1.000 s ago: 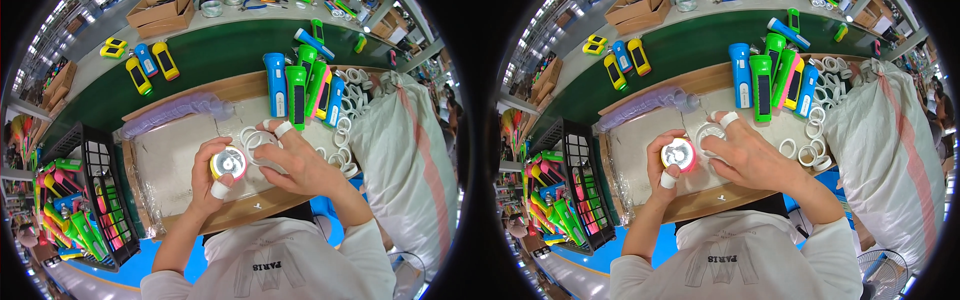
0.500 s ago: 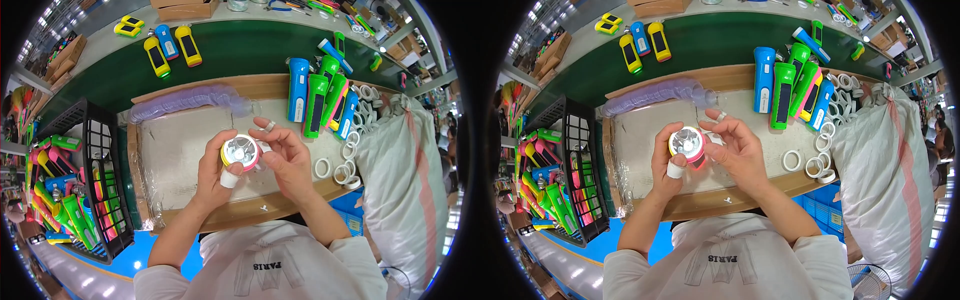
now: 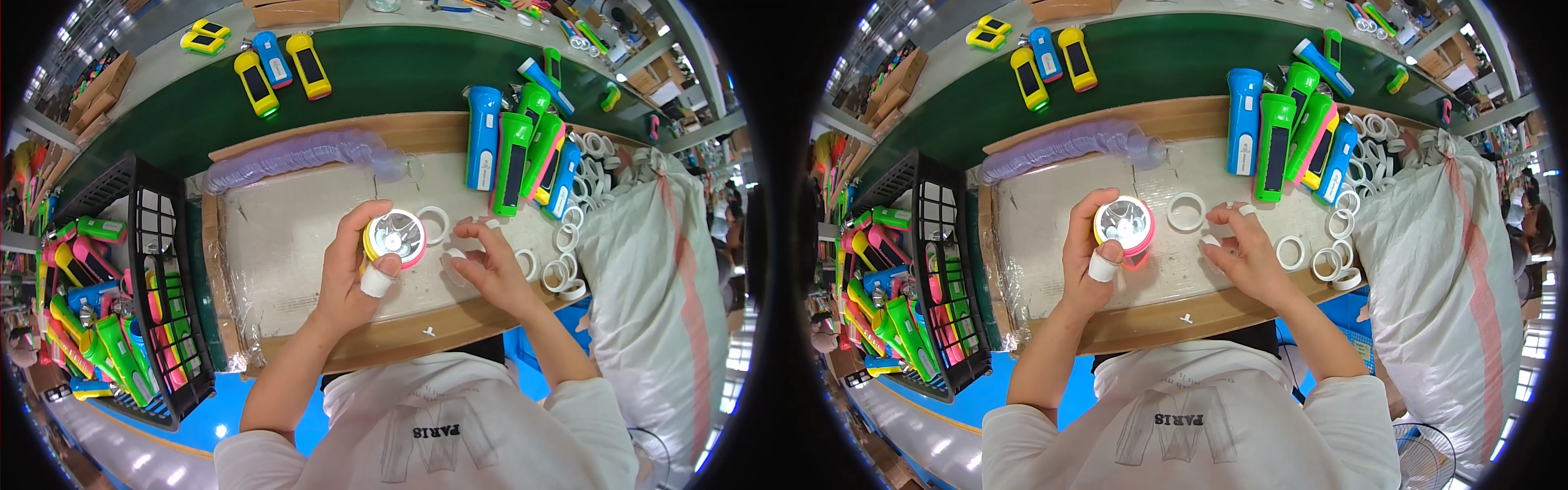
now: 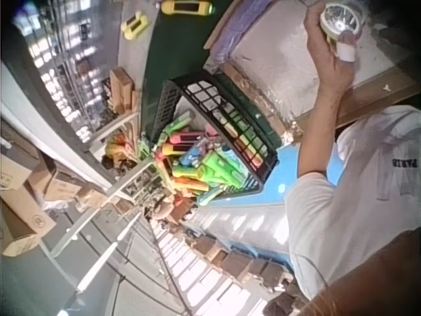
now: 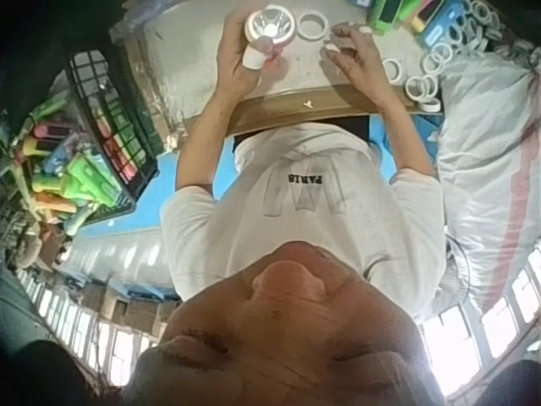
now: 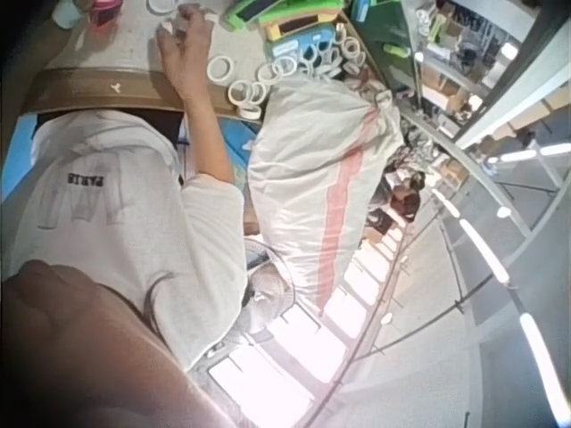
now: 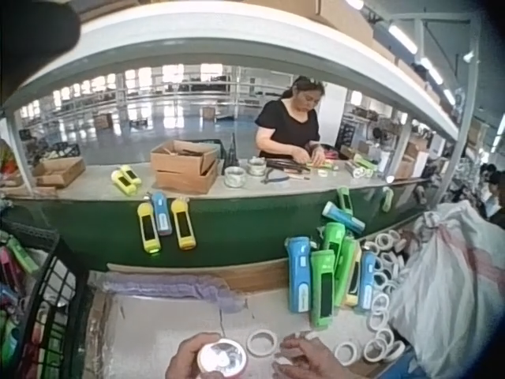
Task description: Assembling plastic flashlights by attaching components like lenses and rings.
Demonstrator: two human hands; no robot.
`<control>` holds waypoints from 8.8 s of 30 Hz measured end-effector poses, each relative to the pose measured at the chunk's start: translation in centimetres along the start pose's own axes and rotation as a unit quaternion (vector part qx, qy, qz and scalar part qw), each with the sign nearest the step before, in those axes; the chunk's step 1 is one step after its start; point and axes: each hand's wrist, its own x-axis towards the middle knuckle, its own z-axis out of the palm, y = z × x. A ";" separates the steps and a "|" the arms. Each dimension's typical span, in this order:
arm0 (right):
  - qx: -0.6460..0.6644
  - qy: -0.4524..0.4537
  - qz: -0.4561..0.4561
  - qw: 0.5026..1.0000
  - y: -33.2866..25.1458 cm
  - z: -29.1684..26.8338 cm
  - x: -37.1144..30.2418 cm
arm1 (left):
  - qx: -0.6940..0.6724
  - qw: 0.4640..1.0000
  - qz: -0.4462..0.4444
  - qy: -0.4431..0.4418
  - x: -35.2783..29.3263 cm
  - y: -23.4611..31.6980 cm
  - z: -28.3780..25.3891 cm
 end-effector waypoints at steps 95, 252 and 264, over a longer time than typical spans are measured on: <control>-0.565 -0.129 -0.200 0.790 -13.4 0.1 -3.6 | 0.398 0.882 0.244 -0.063 -0.7 2.1 3.1; -0.233 -0.064 -0.413 0.878 -9.2 1.7 0.4 | -0.047 0.997 0.041 -0.042 -0.1 -0.7 -0.2; -0.142 -0.083 -0.421 0.892 -7.4 1.6 1.3 | -0.044 0.998 0.031 -0.033 0.0 -0.6 -0.1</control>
